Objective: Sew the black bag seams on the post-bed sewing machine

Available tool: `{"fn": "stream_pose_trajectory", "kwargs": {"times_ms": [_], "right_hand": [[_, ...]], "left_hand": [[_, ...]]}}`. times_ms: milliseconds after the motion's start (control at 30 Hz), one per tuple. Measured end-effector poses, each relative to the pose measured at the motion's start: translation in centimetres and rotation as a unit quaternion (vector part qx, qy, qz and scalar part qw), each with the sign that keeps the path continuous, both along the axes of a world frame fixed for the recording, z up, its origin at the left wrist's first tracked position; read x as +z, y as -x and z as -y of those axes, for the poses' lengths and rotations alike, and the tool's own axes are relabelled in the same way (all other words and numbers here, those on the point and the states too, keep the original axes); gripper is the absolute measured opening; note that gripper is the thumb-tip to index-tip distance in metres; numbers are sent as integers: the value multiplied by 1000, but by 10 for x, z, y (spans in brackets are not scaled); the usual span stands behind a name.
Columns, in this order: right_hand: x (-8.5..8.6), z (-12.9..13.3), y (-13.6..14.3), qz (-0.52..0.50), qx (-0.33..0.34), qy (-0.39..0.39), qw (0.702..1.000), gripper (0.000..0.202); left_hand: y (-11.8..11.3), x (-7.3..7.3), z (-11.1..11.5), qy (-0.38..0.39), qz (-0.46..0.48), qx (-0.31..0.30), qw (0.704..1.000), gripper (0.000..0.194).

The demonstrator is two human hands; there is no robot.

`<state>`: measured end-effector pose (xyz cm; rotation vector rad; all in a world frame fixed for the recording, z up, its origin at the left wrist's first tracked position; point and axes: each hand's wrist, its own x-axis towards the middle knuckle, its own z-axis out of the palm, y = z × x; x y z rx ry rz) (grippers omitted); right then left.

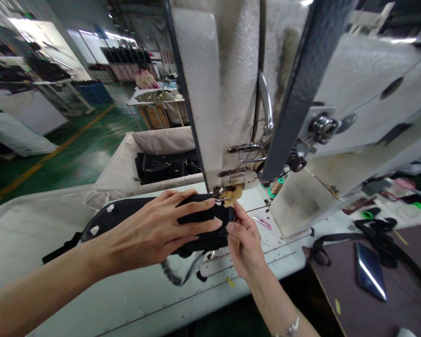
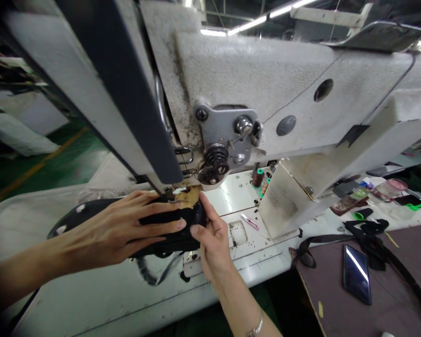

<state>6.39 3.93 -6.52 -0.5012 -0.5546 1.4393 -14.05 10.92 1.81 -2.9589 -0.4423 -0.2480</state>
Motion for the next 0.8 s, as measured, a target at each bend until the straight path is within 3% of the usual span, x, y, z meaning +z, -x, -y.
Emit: {"fn": "stream_pose_trajectory", "kwargs": {"times_ms": [133, 300, 500, 667, 800], "right_hand": [[5, -2, -1, -22, -7, 36, 999, 58], [7, 0, 4, -1, -29, 10, 1000, 57], [4, 17, -3, 118, -142, 53, 981, 38], [1, 22, -9, 194, -147, 56, 968, 36], [-2, 22, -7, 228, -169, 46, 958, 34]], "left_hand": [[-2, 2, 1, -12, -5, -1, 1000, 61], [-5, 5, 1, -2, -1, -4, 1000, 63], [-6, 4, 3, -16, 8, -6, 1000, 65], [-6, 6, 7, -8, 5, 21, 1000, 61], [-5, 8, 6, -11, 12, 8, 1000, 58]]}}
